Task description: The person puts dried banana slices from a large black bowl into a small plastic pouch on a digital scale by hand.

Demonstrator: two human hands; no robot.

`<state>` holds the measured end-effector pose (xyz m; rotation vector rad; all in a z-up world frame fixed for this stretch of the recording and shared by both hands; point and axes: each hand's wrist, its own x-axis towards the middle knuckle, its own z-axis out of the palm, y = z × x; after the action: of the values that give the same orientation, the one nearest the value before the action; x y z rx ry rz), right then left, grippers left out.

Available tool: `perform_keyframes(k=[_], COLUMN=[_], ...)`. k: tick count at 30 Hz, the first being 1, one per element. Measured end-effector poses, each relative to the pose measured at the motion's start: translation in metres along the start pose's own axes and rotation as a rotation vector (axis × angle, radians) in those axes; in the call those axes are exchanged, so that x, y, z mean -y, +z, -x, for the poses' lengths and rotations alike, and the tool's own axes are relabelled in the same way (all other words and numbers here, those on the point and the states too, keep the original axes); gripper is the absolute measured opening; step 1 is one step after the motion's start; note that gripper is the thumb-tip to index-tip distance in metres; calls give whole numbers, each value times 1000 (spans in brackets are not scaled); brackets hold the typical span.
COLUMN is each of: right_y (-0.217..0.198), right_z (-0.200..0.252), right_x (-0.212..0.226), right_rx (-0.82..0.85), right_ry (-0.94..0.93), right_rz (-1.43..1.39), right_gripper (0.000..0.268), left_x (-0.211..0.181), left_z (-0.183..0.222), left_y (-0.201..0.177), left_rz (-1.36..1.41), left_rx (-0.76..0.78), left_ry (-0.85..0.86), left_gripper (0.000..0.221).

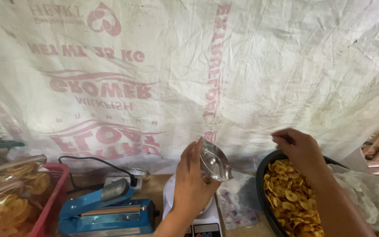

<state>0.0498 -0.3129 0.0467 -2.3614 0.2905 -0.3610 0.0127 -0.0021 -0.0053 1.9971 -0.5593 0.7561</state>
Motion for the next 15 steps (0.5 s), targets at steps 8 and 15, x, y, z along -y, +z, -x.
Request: perform_keyframes(k=[8,15], right_y=[38,6], right_z=[-52,-45], right_x=[-169,-176], right_rx=[165,-17], right_ry=[-102,225], right_rz=[467,344], right_gripper=[42,38], left_x=[-5,-1], left_z=[1,2], left_y=[4,3], left_rz=[-8,-8], left_rx=[-7,-26], left_ry=[43,99], left_gripper=[107,104])
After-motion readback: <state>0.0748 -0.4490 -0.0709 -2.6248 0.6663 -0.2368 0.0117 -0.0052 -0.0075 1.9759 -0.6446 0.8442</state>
